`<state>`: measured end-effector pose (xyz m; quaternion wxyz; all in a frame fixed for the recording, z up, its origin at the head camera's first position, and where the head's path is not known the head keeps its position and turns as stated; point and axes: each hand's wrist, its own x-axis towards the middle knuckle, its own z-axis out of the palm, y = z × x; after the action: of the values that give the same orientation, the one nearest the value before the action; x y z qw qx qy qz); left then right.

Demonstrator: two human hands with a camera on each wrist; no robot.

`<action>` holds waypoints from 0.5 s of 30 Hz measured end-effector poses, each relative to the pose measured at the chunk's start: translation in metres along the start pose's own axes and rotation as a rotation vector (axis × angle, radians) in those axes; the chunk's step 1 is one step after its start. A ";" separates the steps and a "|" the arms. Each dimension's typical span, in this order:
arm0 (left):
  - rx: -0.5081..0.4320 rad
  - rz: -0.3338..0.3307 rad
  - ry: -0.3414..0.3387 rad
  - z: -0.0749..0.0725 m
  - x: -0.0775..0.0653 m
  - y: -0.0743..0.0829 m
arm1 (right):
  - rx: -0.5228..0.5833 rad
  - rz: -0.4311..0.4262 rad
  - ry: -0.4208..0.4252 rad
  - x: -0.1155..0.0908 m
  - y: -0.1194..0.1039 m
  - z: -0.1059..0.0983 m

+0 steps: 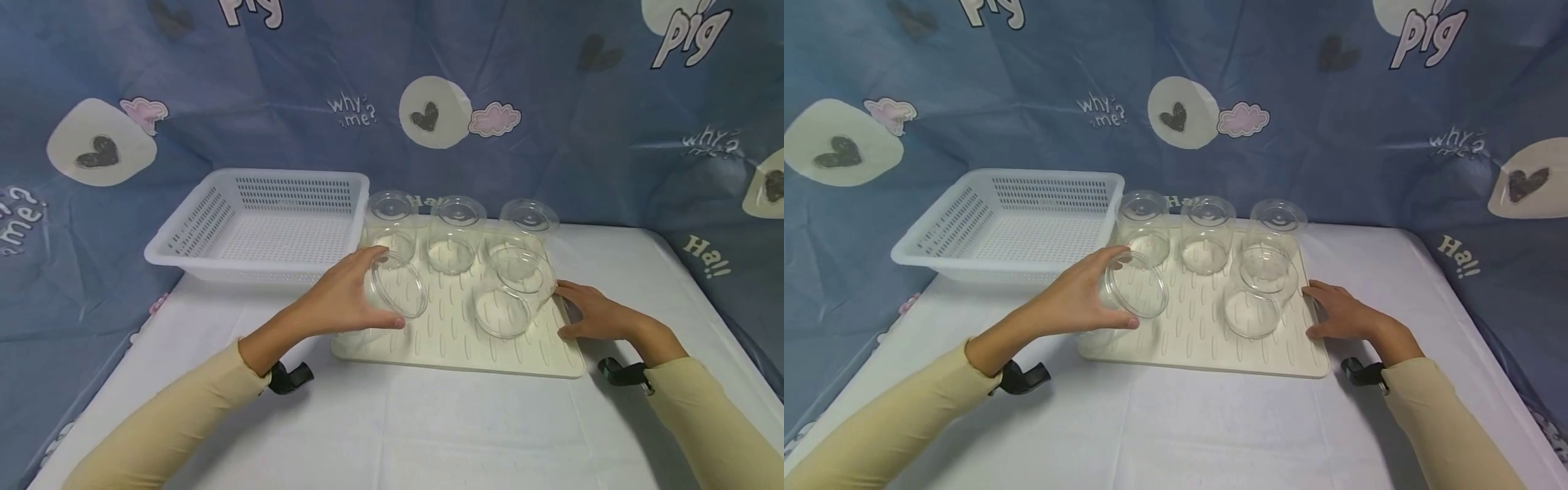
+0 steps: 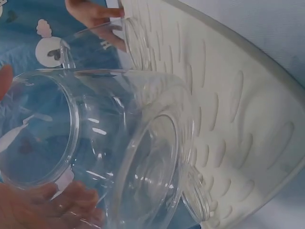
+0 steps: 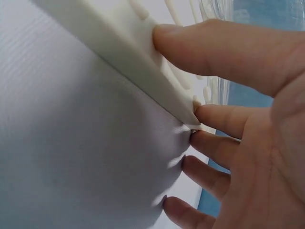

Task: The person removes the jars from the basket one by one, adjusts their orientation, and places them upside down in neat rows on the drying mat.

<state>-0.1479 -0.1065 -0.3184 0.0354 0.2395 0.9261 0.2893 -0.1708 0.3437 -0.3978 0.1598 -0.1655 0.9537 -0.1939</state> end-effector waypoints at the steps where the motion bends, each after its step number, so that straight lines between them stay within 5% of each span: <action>1: -0.001 -0.002 0.001 0.000 0.000 0.000 | 0.003 -0.014 0.010 0.000 0.000 0.000; 9: 0.030 0.029 0.022 0.002 0.002 0.001 | 0.001 -0.014 0.147 -0.012 0.000 -0.024; 15: 0.056 0.064 0.057 0.005 0.005 0.002 | -0.039 -0.123 0.510 -0.034 -0.023 -0.055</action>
<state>-0.1502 -0.1003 -0.3211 -0.0073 0.2615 0.9264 0.2709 -0.1548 0.3541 -0.3316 -0.1013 -0.1721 0.9548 -0.2201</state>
